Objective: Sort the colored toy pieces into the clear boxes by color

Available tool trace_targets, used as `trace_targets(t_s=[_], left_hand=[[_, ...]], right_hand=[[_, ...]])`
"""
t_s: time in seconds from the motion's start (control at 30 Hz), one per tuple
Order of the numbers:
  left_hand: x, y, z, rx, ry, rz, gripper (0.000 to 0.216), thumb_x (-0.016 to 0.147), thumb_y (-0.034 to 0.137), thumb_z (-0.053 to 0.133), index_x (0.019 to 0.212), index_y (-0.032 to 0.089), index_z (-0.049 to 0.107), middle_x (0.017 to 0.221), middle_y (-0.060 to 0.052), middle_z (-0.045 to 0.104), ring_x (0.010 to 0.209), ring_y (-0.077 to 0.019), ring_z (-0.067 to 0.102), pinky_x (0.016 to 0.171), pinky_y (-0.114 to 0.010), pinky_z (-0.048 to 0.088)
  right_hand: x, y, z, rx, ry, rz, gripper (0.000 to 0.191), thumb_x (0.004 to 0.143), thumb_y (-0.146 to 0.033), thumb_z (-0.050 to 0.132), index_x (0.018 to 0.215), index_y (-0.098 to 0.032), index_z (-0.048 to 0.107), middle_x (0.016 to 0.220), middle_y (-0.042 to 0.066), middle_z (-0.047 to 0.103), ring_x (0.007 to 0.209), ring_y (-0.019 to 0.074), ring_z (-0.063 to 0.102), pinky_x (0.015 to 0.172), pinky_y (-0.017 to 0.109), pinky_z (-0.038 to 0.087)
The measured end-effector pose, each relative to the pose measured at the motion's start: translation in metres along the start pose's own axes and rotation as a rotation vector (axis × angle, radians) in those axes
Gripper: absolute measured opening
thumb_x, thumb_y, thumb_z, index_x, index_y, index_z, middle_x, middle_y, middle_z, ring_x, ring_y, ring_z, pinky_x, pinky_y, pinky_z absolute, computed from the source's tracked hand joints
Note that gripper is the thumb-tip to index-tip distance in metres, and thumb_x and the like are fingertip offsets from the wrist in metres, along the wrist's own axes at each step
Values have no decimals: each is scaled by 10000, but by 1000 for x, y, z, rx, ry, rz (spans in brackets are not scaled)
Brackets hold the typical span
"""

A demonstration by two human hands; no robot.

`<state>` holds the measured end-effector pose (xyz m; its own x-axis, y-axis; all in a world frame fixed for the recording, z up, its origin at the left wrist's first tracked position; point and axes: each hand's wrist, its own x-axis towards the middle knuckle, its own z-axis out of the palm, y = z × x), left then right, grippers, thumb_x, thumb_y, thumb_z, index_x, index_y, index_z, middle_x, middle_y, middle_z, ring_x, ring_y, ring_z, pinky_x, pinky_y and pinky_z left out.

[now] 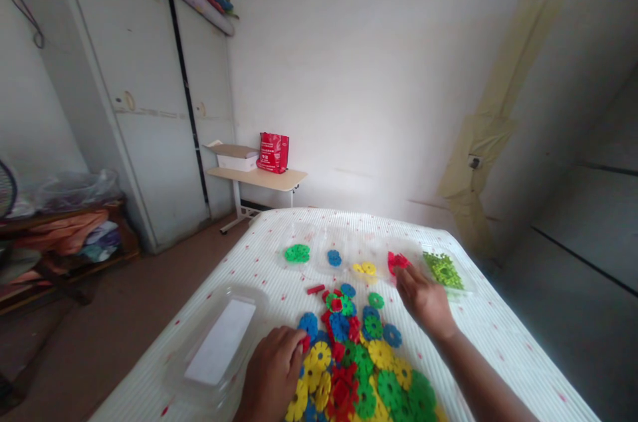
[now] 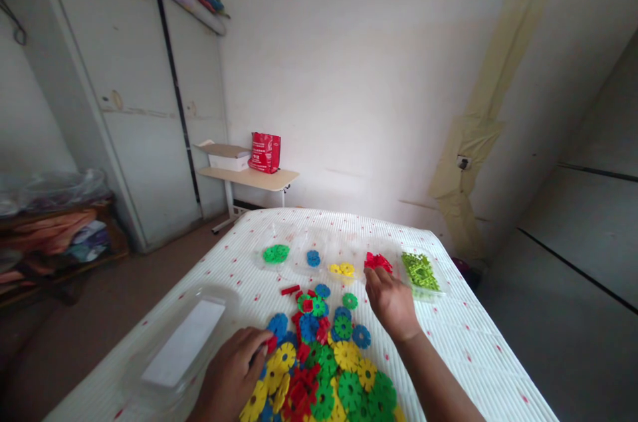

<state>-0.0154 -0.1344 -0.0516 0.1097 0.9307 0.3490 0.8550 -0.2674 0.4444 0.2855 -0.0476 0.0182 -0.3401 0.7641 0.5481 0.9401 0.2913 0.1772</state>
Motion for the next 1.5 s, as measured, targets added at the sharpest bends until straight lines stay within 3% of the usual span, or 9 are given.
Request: trace_targets(t_s=[0.13,0.33,0.5,0.67,0.9,1.13,1.33,1.5], left_hand=[[0,0,-2,47,6,19,303,843,147,413,1027,240,635,973,-43,664,912,-184,601,815,-318,464],[23,21,-12,53,-14,33,339,850,167,394,1108,230,605,1090,-55,634,1017,-184,572,900,-311,438],[63,40,-6,28,-191,-30,457,796,145,461,1247,210,503,1232,-40,563,1167,-149,479,1005,-243,349],[86,46,10,69,-267,-49,430,757,203,544,1185,176,554,1144,-88,591,1113,-197,517,962,-272,379],[90,49,17,86,-291,-63,313,738,126,546,1039,203,581,1061,-53,612,1024,-168,559,866,-237,403],[87,40,11,10,-233,7,305,726,17,460,903,215,609,926,-15,644,900,-143,591,773,-216,397],[89,40,3,-114,-208,53,348,747,55,468,978,224,666,912,-10,663,856,-122,599,757,-193,413],[104,49,17,-152,-282,51,359,727,86,488,987,218,697,906,1,713,829,-123,635,742,-189,453]], right_hand=[[-58,3,8,91,119,-179,313,918,-198,331,928,-154,640,703,48,637,550,128,588,509,212,403],[-110,26,21,122,24,-46,313,909,-210,325,916,-158,634,757,70,678,590,146,656,515,203,470],[-109,27,28,137,-54,21,300,885,-205,343,907,-180,642,833,87,701,661,169,680,554,216,498],[-107,22,29,155,-131,87,297,888,-214,335,872,-200,631,822,68,690,676,164,671,581,217,489],[-105,21,28,188,-188,118,280,889,-211,326,850,-204,603,787,46,653,680,156,654,579,215,456],[-102,19,22,226,-204,136,297,892,-192,300,827,-199,590,779,47,638,680,156,648,583,224,442],[-101,17,19,216,-217,150,288,887,-184,301,791,-206,571,769,39,628,655,144,632,564,216,416],[-100,16,19,218,-223,165,283,870,-170,302,776,-202,567,763,39,623,653,142,626,563,216,407]])
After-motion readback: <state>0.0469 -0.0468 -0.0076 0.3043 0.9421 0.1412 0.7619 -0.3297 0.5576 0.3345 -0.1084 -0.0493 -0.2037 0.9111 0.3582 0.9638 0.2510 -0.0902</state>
